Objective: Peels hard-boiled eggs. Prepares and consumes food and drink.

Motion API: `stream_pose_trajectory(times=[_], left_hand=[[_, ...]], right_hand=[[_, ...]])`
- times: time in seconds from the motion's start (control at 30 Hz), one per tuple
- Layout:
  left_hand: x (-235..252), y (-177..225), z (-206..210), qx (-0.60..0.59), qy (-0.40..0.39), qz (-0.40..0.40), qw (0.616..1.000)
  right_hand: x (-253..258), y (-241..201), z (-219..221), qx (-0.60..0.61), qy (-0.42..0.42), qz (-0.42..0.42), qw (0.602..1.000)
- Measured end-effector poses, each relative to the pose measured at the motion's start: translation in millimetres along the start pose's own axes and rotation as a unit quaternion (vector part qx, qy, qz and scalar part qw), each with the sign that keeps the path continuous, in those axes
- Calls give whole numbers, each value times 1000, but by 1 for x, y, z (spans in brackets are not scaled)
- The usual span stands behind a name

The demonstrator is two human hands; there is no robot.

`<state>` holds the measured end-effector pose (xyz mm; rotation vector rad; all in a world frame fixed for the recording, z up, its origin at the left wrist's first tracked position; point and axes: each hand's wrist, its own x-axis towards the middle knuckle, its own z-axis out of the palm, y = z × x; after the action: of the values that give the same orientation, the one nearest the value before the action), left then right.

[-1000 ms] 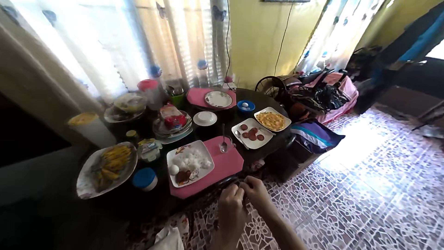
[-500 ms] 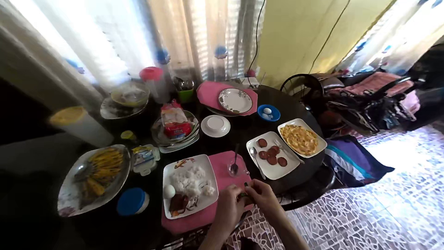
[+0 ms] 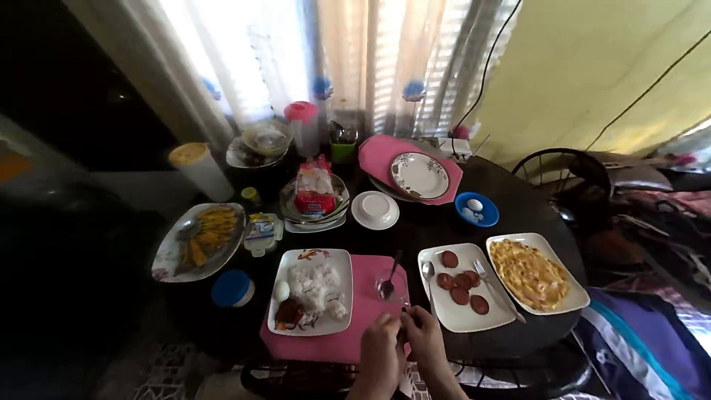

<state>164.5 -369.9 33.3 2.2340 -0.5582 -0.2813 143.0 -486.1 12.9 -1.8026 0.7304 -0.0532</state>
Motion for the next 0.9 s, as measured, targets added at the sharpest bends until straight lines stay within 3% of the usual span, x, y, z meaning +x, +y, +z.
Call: stream_pose_trajectory(times=[0.2,0.33,0.43,0.6,0.73,0.9], left_hand=[[-1,17,24,20,20,-24,999],[-14,24,26,-34,31,-41,998],[-21,9,28,-87,58,-33,994],[-20,-9,21,-120,121,-38,985],[-16,-13,11,-139,185,-48,972],[3,-3,2,-218,202,-76,952]], right_hand=[[17,20,-15,37,19,54,998],[49,33,-47,78,76,84,990],[62,41,-61,126,24,82,988],[77,58,-46,-131,-65,65,987],[78,51,-35,-270,-226,89,931],[73,29,-45,-341,-214,55,914]])
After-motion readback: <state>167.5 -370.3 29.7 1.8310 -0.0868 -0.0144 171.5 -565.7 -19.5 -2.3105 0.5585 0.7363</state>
